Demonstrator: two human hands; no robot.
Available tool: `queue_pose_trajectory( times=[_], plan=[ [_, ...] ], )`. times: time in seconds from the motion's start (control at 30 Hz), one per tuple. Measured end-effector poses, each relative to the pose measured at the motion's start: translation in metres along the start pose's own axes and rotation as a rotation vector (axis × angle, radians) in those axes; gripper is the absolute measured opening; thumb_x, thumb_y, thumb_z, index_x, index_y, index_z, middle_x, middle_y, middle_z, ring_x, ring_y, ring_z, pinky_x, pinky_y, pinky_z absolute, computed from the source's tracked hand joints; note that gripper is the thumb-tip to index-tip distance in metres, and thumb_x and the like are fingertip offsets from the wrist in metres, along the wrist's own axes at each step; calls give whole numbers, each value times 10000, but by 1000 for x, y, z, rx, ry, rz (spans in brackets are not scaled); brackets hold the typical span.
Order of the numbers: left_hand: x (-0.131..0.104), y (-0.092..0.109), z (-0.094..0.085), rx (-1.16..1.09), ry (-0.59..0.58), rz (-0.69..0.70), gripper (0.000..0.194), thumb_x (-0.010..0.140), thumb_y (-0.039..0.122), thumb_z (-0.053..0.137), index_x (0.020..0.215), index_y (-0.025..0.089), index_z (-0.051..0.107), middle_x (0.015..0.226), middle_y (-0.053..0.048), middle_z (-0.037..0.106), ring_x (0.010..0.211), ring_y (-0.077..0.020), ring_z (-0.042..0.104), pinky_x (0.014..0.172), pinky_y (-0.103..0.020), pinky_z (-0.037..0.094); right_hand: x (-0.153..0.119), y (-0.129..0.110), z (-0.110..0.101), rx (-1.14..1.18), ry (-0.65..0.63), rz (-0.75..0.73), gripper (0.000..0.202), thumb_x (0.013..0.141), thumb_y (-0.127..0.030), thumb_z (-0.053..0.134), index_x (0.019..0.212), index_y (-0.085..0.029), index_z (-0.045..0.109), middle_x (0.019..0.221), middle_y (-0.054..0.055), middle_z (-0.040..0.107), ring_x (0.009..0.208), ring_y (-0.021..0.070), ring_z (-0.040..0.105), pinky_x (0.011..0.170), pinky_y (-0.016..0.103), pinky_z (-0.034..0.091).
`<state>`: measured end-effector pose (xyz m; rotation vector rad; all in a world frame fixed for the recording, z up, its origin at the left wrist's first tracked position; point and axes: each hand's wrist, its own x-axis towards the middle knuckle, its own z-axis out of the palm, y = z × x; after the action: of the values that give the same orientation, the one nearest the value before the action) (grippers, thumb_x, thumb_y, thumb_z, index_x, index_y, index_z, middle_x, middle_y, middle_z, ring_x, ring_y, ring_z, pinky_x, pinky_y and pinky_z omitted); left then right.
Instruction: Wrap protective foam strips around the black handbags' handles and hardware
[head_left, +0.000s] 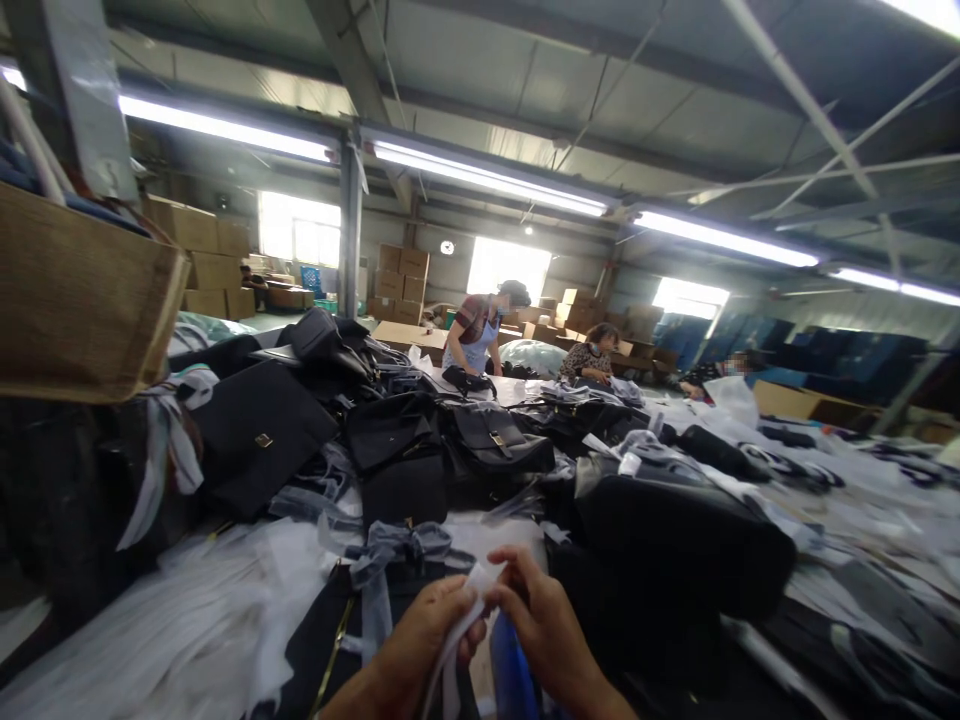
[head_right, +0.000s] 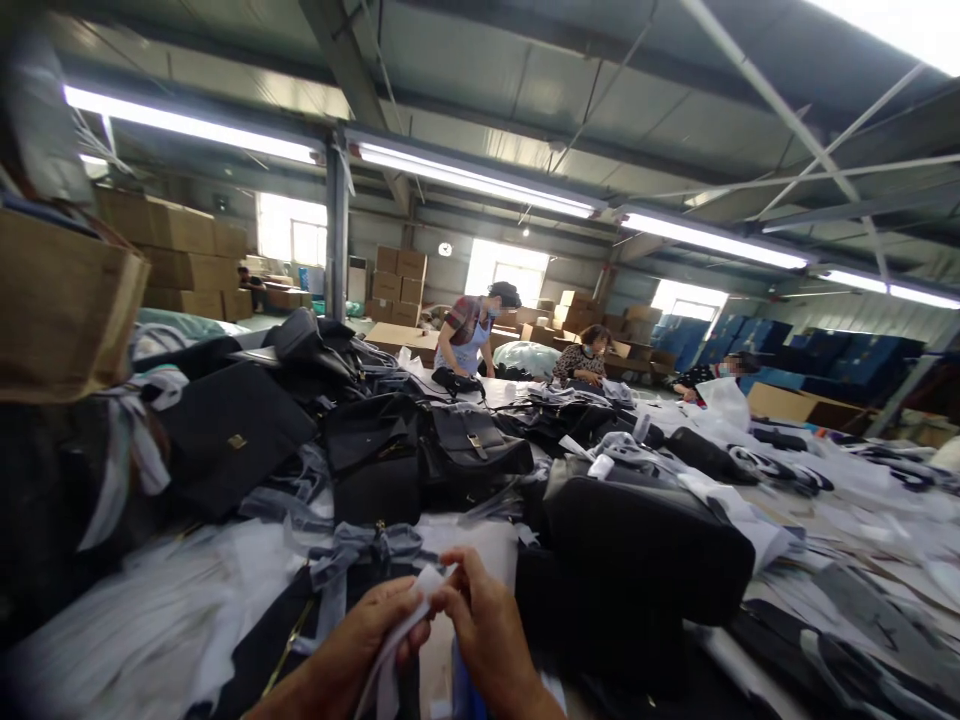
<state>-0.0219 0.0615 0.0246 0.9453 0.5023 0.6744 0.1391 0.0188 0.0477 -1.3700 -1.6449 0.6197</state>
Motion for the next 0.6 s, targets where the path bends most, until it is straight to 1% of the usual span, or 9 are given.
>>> queue_pose_trajectory(
  times=[0.07,0.17,0.27,0.33,0.4,0.5,0.53,0.6],
  plan=[
    [0,2,-2,-81,15,-69,292,854,399,583,901,110,590,636,4,529,481,-59,431,483,-159,322,2,4,4,-15,18,-36,218,911,-197,502,1121,-235,542,757,-42,624,704,140,615,696,234,432],
    [2,2,-7,-123,26,-162,226,846,338,550,820,116,577,624,-15,549,461,-69,462,465,-160,358,5,7,8,-30,31,-68,186,920,-228,496,1093,-224,565,773,-28,625,726,145,620,721,238,437],
    [6,0,-14,-163,16,-236,234,838,335,530,795,112,584,628,-27,564,447,-74,474,450,-168,373,5,5,7,18,8,-70,186,915,-244,501,1078,-213,585,809,-8,623,751,151,612,725,242,450],
    [8,-1,-17,-196,-17,-273,260,832,355,530,775,108,591,618,-23,555,440,-76,472,445,-177,379,6,4,3,103,-31,-24,219,902,-247,519,1107,-215,590,837,-4,608,739,148,592,681,236,455],
    [10,-2,-18,-226,-44,-301,277,826,366,529,766,104,596,608,-19,546,433,-78,469,439,-187,383,6,3,0,181,-73,28,244,887,-249,544,1123,-218,597,822,-13,584,699,138,563,625,226,443],
    [12,-1,-18,-300,-82,-355,274,810,368,548,780,100,597,594,-10,535,431,-80,471,443,-194,390,9,6,-4,212,-102,44,236,884,-272,569,1108,-219,619,782,-22,566,660,133,538,584,220,427],
    [12,0,-18,-340,-115,-378,267,803,366,561,779,102,593,579,0,521,431,-79,468,448,-192,388,9,8,-4,198,-94,29,230,890,-282,568,1105,-222,627,792,-17,577,674,138,547,596,224,435],
    [13,3,-18,-420,-202,-415,250,791,356,584,787,106,588,554,18,490,435,-78,459,463,-189,388,10,12,-2,143,-61,-39,223,917,-299,543,1109,-238,639,864,4,615,771,160,588,683,240,464]
  ],
)
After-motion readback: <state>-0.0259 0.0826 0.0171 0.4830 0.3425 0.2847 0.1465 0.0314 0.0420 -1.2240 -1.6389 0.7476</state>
